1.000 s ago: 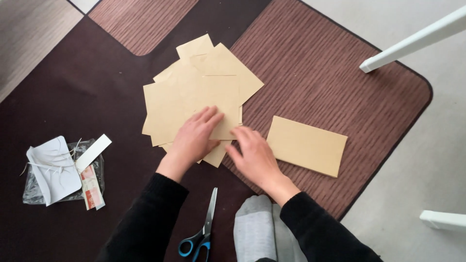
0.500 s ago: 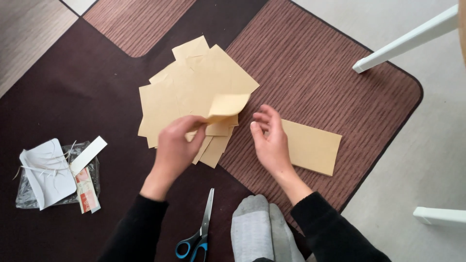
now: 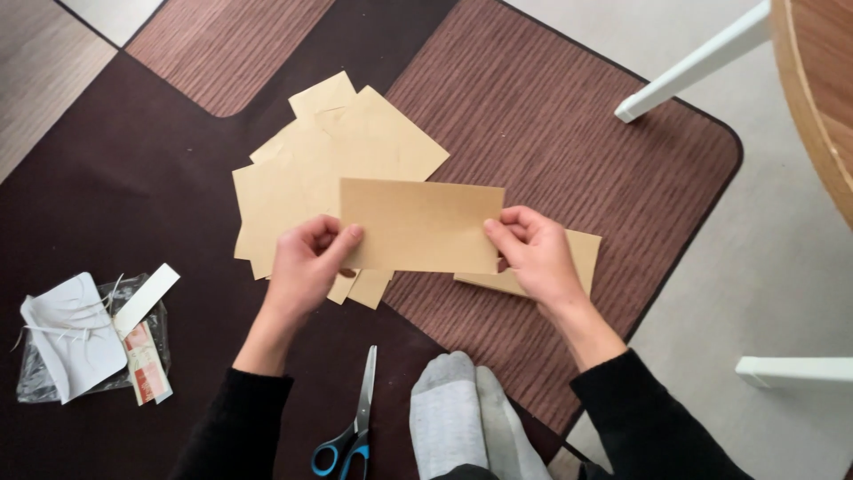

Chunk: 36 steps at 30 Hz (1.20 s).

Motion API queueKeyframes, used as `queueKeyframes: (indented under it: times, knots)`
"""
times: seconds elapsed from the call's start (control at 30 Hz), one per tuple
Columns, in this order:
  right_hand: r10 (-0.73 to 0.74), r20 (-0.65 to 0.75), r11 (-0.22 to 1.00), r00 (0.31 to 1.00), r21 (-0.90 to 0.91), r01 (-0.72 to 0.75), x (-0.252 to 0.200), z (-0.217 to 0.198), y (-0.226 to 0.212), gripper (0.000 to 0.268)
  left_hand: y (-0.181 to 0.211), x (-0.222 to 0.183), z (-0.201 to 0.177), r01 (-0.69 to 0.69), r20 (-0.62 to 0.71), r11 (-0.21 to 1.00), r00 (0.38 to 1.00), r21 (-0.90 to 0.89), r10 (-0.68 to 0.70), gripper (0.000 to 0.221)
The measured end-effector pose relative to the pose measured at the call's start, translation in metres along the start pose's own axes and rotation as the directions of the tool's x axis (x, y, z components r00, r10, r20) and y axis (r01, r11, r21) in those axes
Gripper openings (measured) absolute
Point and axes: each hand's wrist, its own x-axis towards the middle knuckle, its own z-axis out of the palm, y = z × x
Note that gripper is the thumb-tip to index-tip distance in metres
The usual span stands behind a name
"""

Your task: The person folds individual brown paper sheets in half from a stack on the floor.

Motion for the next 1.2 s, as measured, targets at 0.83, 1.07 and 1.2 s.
queueKeyframes:
  times: [0.83, 1.07, 1.2]
  knots:
    - [0.109, -0.284, 0.783, 0.953, -0.566, -0.259, -0.036, -0.15, 0.036, 0.03, -0.047, 0.036, 0.137, -0.044, 0.28, 0.931, 0.958, 0.363, -0.064, 0.032]
    - [0.111, -0.308, 0.754, 0.945, -0.593, -0.282, -0.038, -0.144, 0.027, 0.033, -0.058, 0.042, 0.144, -0.017, 0.253, 0.885, 0.961, 0.464, -0.114, 0.029]
    - [0.083, -0.328, 0.691, 0.941, -0.661, -0.292, -0.038, -0.141, 0.028, 0.033, -0.063, 0.043, 0.144, -0.023, 0.24, 0.866, 0.964, 0.5, -0.112, 0.032]
